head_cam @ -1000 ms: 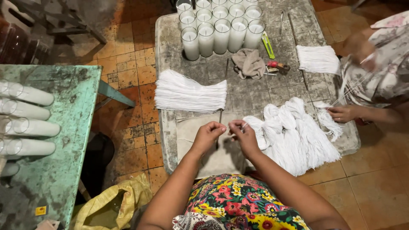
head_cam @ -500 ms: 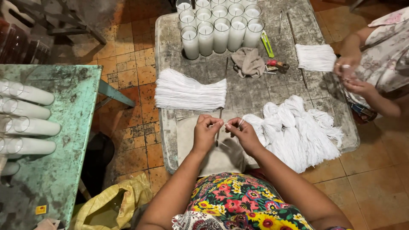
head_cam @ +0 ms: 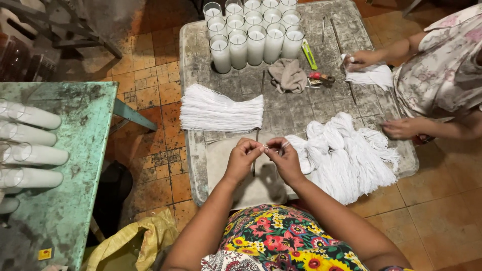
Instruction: Bundling and tying cotton wicks for candle production at a workshop table.
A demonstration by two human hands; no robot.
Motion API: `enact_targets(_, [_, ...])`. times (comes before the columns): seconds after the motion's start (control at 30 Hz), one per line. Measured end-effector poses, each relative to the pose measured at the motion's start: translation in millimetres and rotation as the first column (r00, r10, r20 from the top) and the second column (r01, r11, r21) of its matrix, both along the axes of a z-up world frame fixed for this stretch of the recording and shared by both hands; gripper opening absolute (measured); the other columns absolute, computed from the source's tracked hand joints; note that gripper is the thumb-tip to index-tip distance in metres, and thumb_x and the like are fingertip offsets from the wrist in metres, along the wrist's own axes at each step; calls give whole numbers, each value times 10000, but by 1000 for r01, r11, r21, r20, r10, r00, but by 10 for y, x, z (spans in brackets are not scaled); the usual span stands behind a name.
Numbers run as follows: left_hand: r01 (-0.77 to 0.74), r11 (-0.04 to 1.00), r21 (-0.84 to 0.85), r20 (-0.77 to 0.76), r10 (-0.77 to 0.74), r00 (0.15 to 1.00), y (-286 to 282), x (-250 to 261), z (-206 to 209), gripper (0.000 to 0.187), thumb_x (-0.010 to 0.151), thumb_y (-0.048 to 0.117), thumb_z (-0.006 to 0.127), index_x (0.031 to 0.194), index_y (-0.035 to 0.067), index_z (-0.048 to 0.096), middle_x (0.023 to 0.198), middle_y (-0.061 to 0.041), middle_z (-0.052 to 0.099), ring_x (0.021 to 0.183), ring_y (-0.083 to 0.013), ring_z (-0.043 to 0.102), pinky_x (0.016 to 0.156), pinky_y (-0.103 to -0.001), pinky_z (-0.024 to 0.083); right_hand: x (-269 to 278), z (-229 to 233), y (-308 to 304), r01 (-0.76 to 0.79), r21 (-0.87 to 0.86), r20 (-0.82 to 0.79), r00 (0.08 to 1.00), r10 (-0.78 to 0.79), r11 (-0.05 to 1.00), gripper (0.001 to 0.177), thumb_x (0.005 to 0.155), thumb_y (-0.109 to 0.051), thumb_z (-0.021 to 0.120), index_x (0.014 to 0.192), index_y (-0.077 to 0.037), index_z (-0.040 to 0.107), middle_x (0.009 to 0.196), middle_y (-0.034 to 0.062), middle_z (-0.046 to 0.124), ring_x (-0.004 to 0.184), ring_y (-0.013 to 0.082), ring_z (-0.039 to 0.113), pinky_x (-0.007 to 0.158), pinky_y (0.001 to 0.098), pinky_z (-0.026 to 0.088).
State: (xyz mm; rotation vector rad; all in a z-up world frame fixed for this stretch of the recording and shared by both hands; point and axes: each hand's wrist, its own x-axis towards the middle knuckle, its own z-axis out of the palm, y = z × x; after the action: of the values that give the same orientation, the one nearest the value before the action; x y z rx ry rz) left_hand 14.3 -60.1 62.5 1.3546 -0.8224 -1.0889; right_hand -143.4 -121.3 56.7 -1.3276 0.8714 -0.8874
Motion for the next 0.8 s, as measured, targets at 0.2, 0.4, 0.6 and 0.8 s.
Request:
enact_targets(0.2, [-20, 1000, -23, 31, 21, 999, -6, -9, 134, 161, 877, 160, 822, 968, 41, 764, 947, -47, 561, 885, -95, 585, 810, -235, 529, -26, 75, -2, 9, -4, 33, 999, -9, 1000, 146, 909, -70, 773, 1021, 13, 730, 1043, 95, 694, 893, 136, 650, 706, 249, 569])
enact_targets(0.4, [-46, 998, 40, -65, 49, 997, 13, -64, -110, 148, 897, 129, 786, 1013, 44, 749, 878, -3, 555, 797, -51, 563, 746, -204, 530, -36, 56, -70, 21, 5, 35, 999, -22, 1000, 135, 973, -131, 734, 978, 3, 720, 973, 104, 688, 876, 154, 635, 732, 281, 558])
enact_targets(0.6, [-74, 996, 54, -199, 83, 977, 43, -41, 29, 182, 872, 111, 821, 1036, 56, 767, 863, 19, 629, 754, 0, 613, 727, -167, 529, -32, 168, -74, -93, 404, 347, 936, -58, 910, 162, 1069, -277, 551, 999, -134, 582, 1148, 18, 684, 1098, 160, 649, 914, 320, 513])
enact_targets(0.8, [-81, 997, -10, -189, 78, 979, 24, -78, 157, 180, 865, 135, 845, 1026, 74, 792, 860, -12, 668, 736, -12, 602, 718, -174, 524, -50, 290, -9, -353, 386, 536, 838, 104, 852, 159, 1003, -244, 619, 916, -111, 608, 1387, 74, 620, 1257, 271, 596, 1029, 443, 463])
